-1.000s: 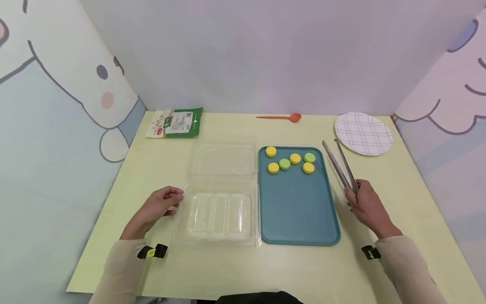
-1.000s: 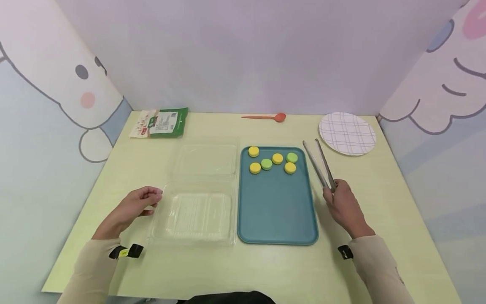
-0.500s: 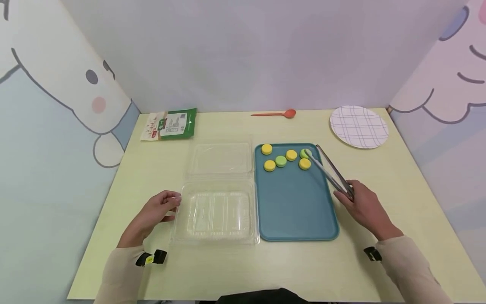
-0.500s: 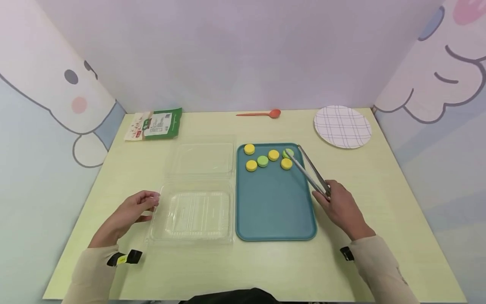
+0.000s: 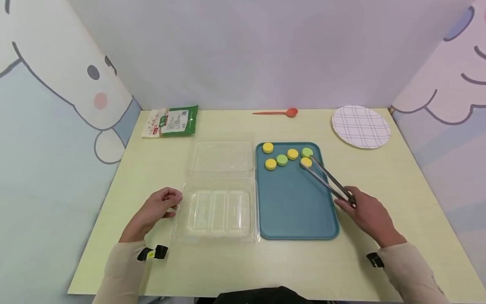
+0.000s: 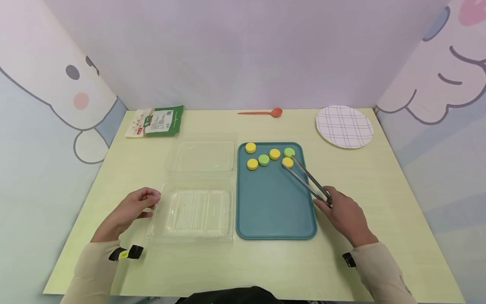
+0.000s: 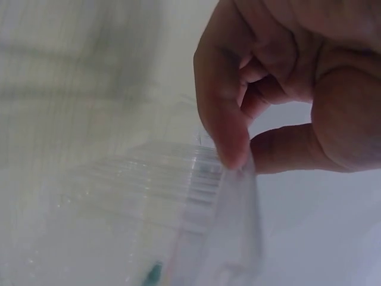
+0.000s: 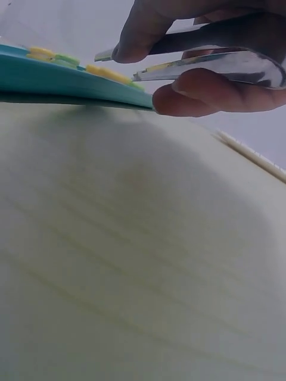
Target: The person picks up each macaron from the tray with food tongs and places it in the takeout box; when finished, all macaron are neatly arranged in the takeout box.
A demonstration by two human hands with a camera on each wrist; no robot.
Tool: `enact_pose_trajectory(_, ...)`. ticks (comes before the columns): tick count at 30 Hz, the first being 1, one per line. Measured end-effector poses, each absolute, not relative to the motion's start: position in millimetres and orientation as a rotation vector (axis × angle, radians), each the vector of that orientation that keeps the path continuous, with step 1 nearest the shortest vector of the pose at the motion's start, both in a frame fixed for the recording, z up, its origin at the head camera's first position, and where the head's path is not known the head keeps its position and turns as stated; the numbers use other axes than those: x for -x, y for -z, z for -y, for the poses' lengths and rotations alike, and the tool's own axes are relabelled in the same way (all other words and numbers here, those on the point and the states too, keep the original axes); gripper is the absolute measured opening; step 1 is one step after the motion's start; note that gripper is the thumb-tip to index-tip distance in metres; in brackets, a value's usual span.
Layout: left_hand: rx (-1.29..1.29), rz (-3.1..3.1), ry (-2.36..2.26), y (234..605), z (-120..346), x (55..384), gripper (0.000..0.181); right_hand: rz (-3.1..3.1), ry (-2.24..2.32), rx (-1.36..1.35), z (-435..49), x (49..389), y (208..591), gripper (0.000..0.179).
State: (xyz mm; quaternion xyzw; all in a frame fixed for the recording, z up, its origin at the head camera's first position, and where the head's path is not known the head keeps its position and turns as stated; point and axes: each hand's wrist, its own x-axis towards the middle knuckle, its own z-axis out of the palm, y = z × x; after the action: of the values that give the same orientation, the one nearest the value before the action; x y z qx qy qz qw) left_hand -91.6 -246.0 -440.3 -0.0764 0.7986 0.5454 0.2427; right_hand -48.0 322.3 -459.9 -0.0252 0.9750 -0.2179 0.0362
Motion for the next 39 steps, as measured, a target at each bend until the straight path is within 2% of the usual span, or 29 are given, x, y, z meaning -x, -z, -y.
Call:
enact_pose_trajectory(28,0.233,-2.165,-1.521,443,245,91,0.025,-3.104,0.576,0.171,-322,45,460,0.035)
enact_pose_trajectory(39,0.271,-2.143,-1.501,443,247,88,0.028,-3.214,0.542,0.315,-308,45,449,0.035)
